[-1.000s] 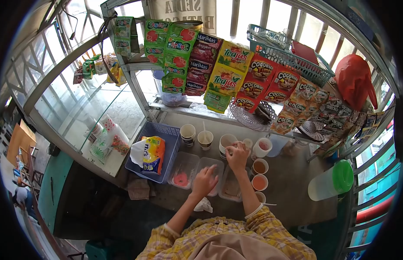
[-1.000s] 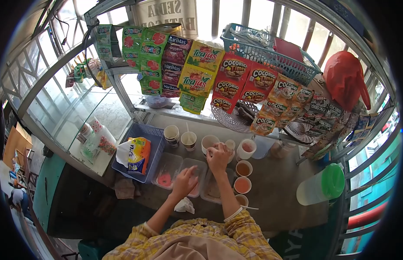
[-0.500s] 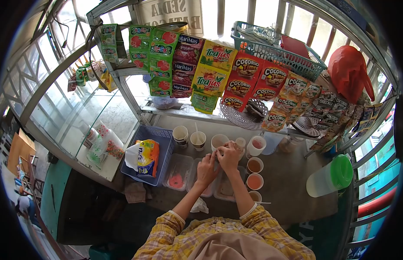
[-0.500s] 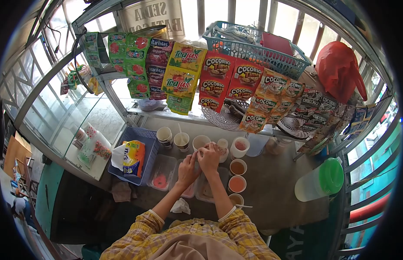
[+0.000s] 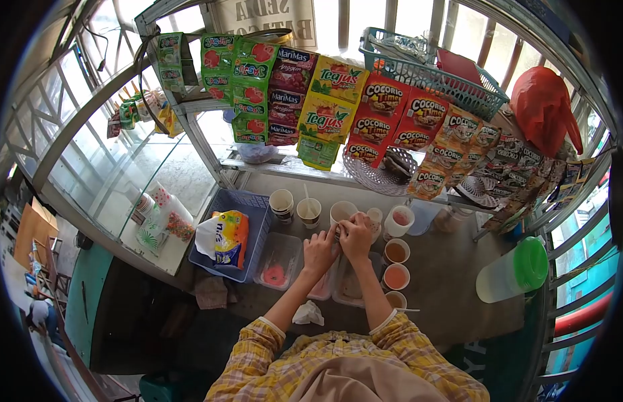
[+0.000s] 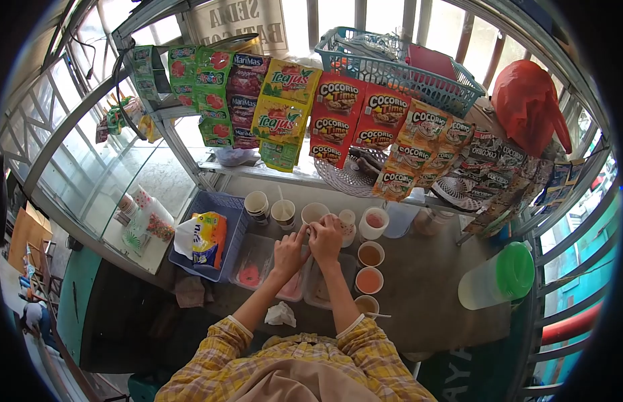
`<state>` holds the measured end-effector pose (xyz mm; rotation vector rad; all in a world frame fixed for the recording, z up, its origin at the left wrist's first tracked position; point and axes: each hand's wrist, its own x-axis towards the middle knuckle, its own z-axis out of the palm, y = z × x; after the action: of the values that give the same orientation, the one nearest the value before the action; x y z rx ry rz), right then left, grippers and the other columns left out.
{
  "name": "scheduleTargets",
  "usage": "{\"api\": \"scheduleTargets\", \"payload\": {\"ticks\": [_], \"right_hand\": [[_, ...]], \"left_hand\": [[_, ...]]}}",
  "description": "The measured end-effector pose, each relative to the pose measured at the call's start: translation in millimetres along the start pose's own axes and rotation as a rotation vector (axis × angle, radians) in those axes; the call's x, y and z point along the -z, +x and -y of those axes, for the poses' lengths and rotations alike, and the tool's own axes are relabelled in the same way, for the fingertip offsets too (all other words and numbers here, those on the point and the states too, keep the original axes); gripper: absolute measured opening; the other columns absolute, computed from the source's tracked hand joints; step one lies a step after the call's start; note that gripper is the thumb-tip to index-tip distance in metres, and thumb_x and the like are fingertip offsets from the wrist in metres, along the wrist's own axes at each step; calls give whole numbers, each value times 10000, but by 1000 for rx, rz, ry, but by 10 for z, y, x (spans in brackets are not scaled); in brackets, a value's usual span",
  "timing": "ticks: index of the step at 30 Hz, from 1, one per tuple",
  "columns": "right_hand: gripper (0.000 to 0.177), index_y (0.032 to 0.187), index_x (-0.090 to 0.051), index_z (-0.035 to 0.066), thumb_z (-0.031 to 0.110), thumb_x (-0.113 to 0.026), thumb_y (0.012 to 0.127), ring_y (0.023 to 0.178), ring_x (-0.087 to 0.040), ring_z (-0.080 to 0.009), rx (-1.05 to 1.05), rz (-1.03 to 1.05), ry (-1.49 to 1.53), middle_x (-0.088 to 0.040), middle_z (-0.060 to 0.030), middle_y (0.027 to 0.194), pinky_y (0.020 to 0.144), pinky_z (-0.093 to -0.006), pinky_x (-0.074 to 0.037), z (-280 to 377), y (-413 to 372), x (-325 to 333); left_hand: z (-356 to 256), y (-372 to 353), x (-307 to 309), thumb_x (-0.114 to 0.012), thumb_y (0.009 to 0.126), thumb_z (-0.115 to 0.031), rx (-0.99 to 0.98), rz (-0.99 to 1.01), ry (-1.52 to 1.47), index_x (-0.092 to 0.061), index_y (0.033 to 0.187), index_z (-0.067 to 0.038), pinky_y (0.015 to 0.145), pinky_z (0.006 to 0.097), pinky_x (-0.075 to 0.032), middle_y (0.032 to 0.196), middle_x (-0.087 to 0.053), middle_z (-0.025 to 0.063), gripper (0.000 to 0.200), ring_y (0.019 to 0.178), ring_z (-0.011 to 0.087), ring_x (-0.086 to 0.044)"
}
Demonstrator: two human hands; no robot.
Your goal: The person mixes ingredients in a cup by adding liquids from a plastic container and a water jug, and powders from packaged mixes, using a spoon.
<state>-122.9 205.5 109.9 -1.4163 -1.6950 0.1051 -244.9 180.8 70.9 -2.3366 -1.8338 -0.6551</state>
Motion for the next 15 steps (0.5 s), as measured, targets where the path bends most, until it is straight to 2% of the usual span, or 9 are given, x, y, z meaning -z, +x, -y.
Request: {"api": "scheduleTargets", "payload": {"ticks": [9, 12, 15], "right_hand": [[79, 808, -734, 64, 92, -706, 740, 1019, -554, -297, -39, -10, 9, -567, -78, 855, 843, -399, -467, -22, -36, -31], [84, 813, -735, 56, 98, -707, 747, 914, -554, -274, -3, -58, -10, -544, -71, 832, 780, -396, -465, -32, -46, -43], [83, 812, -736, 60, 103, -707, 747, 927, -554, -277, 5, -75, -26, -546, -71, 832, 789, -396, -467, -20, -66, -52]], "left_hand": [[-3, 38, -23, -677, 771, -380, 23, 69, 71, -357, 1461, -258, 700, 455, -415, 879, -652, 59, 771, 806, 246, -620], [6, 35, -14, -685, 766, -441, 12, 103, 130, -332, 1476, -237, 696, 451, -411, 871, -661, 66, 819, 801, 245, -627], [34, 21, -52, -687, 761, -455, 11, 128, 150, -300, 1490, -254, 699, 460, -413, 872, -667, 71, 849, 813, 250, -634]]}}
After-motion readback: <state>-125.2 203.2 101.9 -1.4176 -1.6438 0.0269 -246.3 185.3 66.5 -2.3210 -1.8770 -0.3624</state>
